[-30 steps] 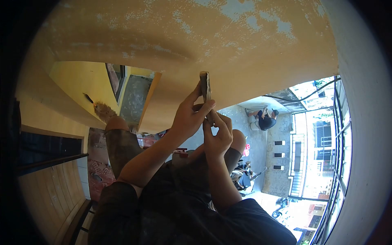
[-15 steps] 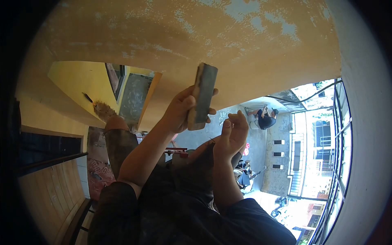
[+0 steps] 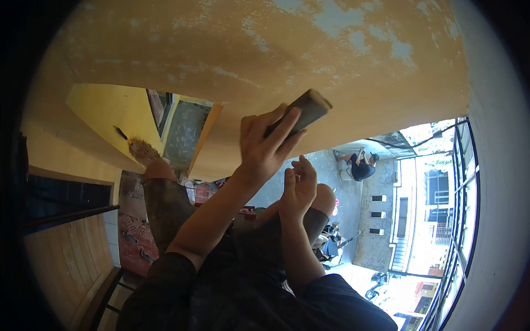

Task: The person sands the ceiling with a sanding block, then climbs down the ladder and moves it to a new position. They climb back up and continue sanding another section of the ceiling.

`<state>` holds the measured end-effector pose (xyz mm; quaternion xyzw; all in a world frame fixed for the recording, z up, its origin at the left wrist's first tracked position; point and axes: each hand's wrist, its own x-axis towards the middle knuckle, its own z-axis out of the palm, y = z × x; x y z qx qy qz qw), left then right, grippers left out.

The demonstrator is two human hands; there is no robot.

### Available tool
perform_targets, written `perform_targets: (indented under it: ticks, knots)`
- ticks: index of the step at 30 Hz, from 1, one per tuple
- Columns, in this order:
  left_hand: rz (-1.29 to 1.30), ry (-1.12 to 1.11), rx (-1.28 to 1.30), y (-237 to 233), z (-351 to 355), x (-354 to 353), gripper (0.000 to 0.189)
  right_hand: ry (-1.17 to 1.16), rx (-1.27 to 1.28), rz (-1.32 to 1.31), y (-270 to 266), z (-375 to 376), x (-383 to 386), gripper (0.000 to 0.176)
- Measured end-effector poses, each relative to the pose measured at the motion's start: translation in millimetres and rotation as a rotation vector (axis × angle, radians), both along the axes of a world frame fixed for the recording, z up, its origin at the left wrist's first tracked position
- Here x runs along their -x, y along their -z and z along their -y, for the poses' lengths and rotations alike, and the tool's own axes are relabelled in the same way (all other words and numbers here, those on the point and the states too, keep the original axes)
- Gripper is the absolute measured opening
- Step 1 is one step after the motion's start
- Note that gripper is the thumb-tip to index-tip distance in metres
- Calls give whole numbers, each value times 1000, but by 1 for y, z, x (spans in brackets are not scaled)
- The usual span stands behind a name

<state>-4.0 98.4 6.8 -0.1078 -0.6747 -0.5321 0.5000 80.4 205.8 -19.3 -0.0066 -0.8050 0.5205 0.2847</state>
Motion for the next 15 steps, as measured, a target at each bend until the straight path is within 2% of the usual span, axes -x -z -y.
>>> perform_targets:
  ticks: [6, 12, 14, 15]
  knots:
    - [-111, -291, 33, -25, -13, 48, 52, 16, -35, 57, 2, 0, 4, 38]
    - [-54, -326, -1, 6, -39, 49, 52, 8, -4, 95, 14, -8, 8, 35]
    - [-81, -306, -10, -11, -43, 53, 53, -52, 135, 125, 20, -11, 10, 36]
    - [-120, -284, -26, -19, -43, 56, 53, -53, 127, 154, 21, -14, 12, 36]
